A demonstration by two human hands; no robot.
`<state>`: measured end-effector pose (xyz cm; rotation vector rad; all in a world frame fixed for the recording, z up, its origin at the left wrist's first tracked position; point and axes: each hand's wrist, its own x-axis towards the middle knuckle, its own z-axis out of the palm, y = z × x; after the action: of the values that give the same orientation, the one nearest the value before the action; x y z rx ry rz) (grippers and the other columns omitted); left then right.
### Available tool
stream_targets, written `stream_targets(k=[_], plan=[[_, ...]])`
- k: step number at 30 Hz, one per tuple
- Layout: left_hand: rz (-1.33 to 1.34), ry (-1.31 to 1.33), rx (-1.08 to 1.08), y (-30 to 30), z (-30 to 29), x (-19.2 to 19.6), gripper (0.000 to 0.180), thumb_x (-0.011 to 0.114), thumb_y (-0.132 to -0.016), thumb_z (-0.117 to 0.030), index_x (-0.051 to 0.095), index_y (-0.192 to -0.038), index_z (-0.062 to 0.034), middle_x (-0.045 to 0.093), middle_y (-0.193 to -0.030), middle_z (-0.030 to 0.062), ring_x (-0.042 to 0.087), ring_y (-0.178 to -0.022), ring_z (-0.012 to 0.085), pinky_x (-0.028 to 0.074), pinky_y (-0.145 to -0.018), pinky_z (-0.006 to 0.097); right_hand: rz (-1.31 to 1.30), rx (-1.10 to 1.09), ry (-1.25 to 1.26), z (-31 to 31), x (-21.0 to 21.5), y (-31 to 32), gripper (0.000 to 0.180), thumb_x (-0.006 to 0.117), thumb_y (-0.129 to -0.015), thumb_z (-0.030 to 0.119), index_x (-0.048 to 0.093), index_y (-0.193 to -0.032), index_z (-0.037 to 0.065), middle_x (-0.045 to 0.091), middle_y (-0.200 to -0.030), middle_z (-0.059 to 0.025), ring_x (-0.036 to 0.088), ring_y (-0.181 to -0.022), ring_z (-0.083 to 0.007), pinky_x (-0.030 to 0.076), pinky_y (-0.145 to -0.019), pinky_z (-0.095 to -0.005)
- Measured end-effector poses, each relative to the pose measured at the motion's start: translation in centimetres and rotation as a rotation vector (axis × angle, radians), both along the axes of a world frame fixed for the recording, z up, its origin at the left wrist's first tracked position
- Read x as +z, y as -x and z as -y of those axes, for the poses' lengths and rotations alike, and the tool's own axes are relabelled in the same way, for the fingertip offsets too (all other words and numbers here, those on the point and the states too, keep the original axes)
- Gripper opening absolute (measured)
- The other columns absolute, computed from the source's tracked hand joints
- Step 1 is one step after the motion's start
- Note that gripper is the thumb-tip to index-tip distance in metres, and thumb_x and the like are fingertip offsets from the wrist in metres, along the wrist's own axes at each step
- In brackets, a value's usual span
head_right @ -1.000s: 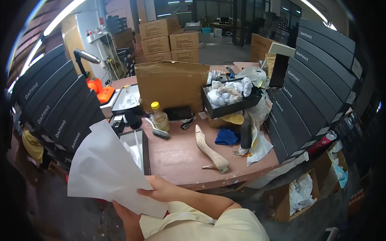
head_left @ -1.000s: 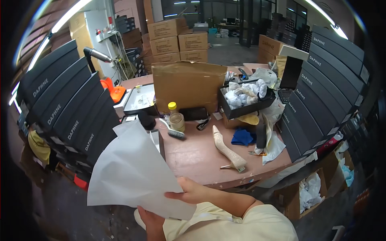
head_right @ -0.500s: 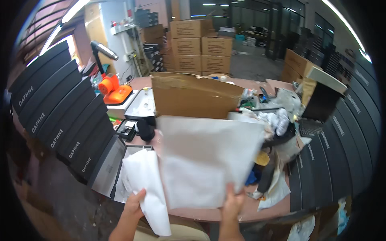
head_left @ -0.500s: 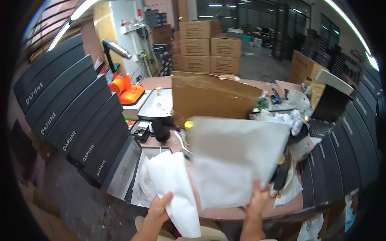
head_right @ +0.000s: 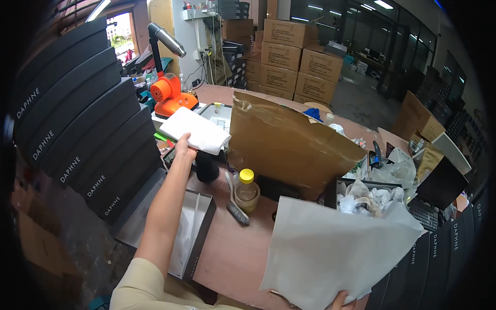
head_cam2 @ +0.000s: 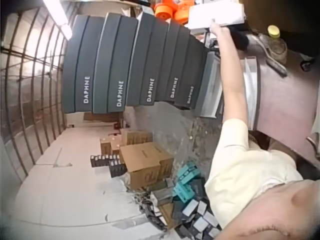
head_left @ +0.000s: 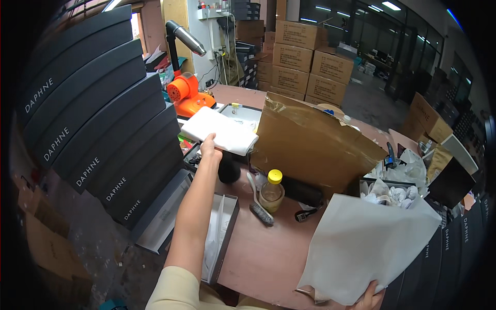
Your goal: Packing a pair of high-heeled shoes into a shoebox with tissue paper and stuffing.
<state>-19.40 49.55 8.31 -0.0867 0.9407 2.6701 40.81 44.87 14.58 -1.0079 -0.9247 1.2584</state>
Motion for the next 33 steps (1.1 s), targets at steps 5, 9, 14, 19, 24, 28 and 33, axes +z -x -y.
stream_targets(k=[5, 9, 14, 19, 24, 28, 33], plan=[[0.057, 0.512, 0.153, -1.7, 0.7, -2.8, 0.050, 0.057, -0.084, -0.008, 0.039, -0.129, 0.0042, 0.054, -0.118, 0.0179, 0.055, -0.108, 0.0301, 0.047, -0.088, 0.041, 0.026, -0.079, 0.073, 2.2, 0.7, -0.1, 0.045, 0.058, -0.090, 0.006, 0.042, -0.128, -0.010, 0.049, -0.128, -0.0163, 0.049, -0.112, -0.0294, 0.038, -0.096, -0.0398], [-0.585, 0.505, -0.222, -17.6, 5.9, 3.3, 0.056, 0.061, -0.084, -0.011, 0.038, -0.134, -0.0005, 0.048, -0.126, 0.0134, 0.050, -0.114, 0.0228, 0.041, -0.094, 0.035, -0.035, -0.074, 0.074, 3.7, -3.4, -1.3, 0.043, 0.059, -0.090, 0.013, 0.044, -0.125, -0.006, 0.053, -0.120, -0.0163, 0.054, -0.107, -0.0255, 0.042, -0.092, -0.0369], [-0.749, 0.333, -1.241, -32.2, 18.4, 4.9, 0.069, 0.065, -0.086, -0.023, 0.029, -0.142, -0.0052, 0.043, -0.135, 0.0158, 0.052, -0.115, 0.0247, 0.043, -0.095, 0.038, 0.006, 0.304, -0.015, 7.0, -4.1, 2.9, 0.037, 0.061, -0.085, 0.008, 0.053, -0.119, -0.005, 0.060, -0.113, -0.0101, 0.056, -0.102, -0.0174, 0.042, -0.090, -0.0319], [-0.134, -0.037, -1.311, -35.0, 22.5, 1.7, 0.073, 0.061, -0.089, -0.031, 0.022, -0.144, -0.0058, 0.041, -0.137, 0.0155, 0.044, -0.124, 0.0269, 0.040, -0.099, 0.041, 0.293, 0.991, -0.210, 10.8, -3.2, 4.3, 0.048, 0.064, -0.085, 0.020, 0.052, -0.126, -0.002, 0.050, -0.127, -0.0140, 0.049, -0.110, -0.0219, 0.042, -0.090, -0.0327], [-0.132, -0.151, -1.178, -38.3, 28.5, -7.1, 0.063, 0.055, -0.086, -0.038, 0.034, -0.137, -0.0075, 0.045, -0.133, 0.0099, 0.044, -0.123, 0.0259, 0.032, -0.104, 0.042, 0.714, 0.841, -0.675, 14.9, -5.0, 6.9, 0.051, 0.071, -0.077, 0.021, 0.056, -0.122, 0.002, 0.053, -0.114, -0.0155, 0.048, -0.097, -0.0288, 0.039, -0.088, -0.0369], [0.076, -0.393, -1.084, -38.4, 28.7, -5.1, 0.054, 0.053, -0.082, -0.029, 0.043, -0.129, -0.0056, 0.052, -0.125, 0.0096, 0.046, -0.120, 0.0266, 0.035, -0.102, 0.041, 0.669, 0.588, -0.349, 16.9, -4.7, 8.3, 0.041, 0.071, -0.076, 0.013, 0.059, -0.114, 0.003, 0.054, -0.093, -0.0104, 0.052, -0.085, -0.0215, 0.041, -0.079, -0.0307], [-0.281, 0.065, -0.696, -37.3, 28.7, -3.4, 0.064, 0.056, -0.080, -0.028, 0.038, -0.132, 0.0025, 0.048, -0.130, 0.0157, 0.044, -0.123, 0.0272, 0.032, -0.104, 0.038, 0.708, 0.783, -0.357, 14.2, -4.6, 6.7, 0.023, 0.069, -0.079, 0.014, 0.064, -0.099, 0.002, 0.055, -0.079, -0.0070, 0.050, -0.078, -0.0196, 0.040, -0.073, -0.0306]])
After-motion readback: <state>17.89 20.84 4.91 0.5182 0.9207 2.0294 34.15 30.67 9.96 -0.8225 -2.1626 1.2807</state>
